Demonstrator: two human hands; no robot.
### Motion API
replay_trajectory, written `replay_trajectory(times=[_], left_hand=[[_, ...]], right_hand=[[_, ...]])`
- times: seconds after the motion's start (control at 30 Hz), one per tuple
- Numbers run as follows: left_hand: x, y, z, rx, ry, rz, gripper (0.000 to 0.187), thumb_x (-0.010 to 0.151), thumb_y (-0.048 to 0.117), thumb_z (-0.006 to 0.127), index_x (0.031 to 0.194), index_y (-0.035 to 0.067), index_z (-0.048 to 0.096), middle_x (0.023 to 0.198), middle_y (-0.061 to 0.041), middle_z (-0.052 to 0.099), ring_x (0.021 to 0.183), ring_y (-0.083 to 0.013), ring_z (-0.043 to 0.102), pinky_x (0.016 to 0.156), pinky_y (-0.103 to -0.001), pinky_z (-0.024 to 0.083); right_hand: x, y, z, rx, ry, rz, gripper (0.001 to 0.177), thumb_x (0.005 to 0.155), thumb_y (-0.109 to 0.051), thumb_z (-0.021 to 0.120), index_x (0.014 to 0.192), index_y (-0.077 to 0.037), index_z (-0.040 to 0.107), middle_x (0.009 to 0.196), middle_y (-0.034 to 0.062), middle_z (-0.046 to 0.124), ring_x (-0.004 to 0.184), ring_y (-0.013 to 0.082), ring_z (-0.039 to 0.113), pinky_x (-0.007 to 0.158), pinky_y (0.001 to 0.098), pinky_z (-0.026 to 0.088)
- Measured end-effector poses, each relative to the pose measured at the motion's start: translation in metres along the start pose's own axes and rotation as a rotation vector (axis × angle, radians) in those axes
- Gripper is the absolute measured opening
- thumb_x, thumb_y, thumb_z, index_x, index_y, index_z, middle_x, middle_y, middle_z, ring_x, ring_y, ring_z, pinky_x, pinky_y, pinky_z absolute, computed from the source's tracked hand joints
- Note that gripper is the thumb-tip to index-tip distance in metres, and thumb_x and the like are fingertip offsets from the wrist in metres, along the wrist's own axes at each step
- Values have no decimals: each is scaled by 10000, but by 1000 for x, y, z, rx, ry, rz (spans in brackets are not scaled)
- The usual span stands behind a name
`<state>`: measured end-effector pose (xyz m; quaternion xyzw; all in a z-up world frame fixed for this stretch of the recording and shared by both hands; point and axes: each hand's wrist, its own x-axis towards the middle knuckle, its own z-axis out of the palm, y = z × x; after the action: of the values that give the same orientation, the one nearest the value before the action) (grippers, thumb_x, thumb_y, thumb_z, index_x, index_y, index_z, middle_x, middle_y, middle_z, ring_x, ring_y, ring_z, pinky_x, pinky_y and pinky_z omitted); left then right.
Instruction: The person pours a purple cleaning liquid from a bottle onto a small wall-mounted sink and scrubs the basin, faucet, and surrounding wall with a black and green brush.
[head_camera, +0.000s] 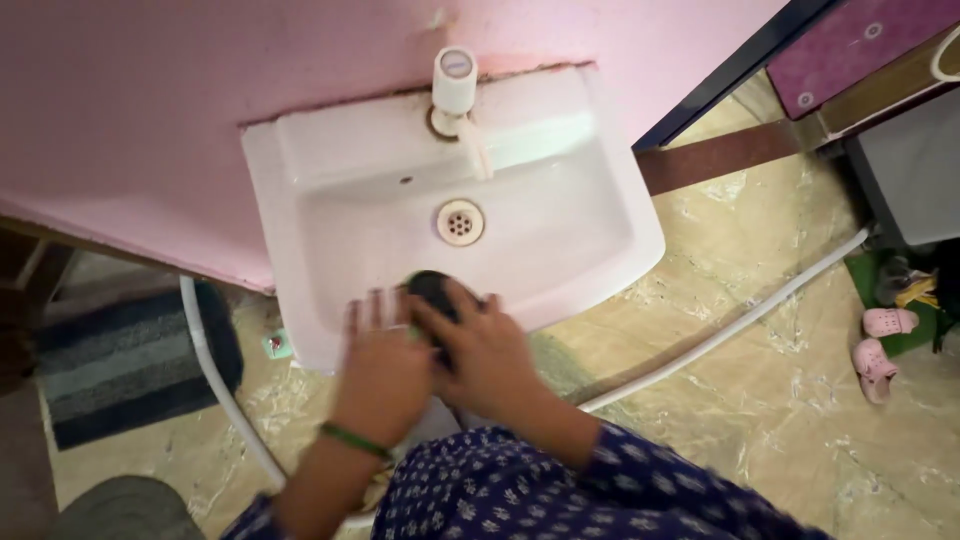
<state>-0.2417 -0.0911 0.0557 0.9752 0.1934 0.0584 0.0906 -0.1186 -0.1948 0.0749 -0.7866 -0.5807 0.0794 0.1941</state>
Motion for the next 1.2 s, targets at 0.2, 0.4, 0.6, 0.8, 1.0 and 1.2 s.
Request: replay_trajectory(times=[0.2, 0.4, 0.6, 0.8, 1.0, 1.2], left_hand=[[131, 132, 69, -113, -4, 258, 442, 803, 200, 619, 1156, -54, 699, 1414, -289, 546, 1454, -393, 363, 1194, -611, 205], [224, 181, 85, -21, 261, 260, 540, 863, 221, 546, 1303, -74, 652, 1451, -262, 534, 1406, -362, 434, 1188, -517, 285], [124, 160, 65, 97, 52, 263, 651, 839, 248, 568, 1393, -93, 555, 1483, -291, 468, 1423, -386, 409, 1195, -498, 254], [251, 152, 86, -248, 26, 230, 582, 906, 275, 554, 1396, -41, 557, 1560, -254, 433, 1435, -346, 410, 1150, -470, 332], [344, 106, 95, -15, 125, 84, 514, 923, 262, 506, 1386, 56, 592, 1544, -163, 464, 1461, -287, 382, 1185, -552, 260], [293, 124, 102, 8, 117, 148, 514, 949, 281, 489, 1393, 35, 573, 1540, -157, 478, 1508, -290, 306, 1195, -656, 129]], right_hand=[[-36, 132, -67, -283, 53, 380, 811, 664, -312, 802, 1426, -363, 529, 1445, 138, 484, 989, 424, 605, 705, 514, 568], [-20, 190, -98, -293, 216, 453, 748, 801, -297, 758, 1506, -358, 514, 1481, 128, 476, 1086, 415, 603, 823, 513, 571], [-52, 144, -78, -188, 122, 429, 799, 655, -274, 763, 1418, -355, 541, 1428, 146, 485, 1047, 408, 609, 792, 503, 564], [16, 215, -104, -230, 201, 400, 714, 715, -239, 721, 1406, -344, 574, 1414, 95, 519, 1038, 388, 650, 831, 492, 561], [119, 252, -107, -230, 158, 288, 703, 765, -263, 708, 1447, -343, 558, 1415, 116, 509, 1037, 390, 650, 844, 509, 559], [72, 234, -106, -372, 1, 289, 771, 676, -280, 739, 1409, -392, 525, 1475, 135, 444, 1036, 405, 618, 831, 495, 579]])
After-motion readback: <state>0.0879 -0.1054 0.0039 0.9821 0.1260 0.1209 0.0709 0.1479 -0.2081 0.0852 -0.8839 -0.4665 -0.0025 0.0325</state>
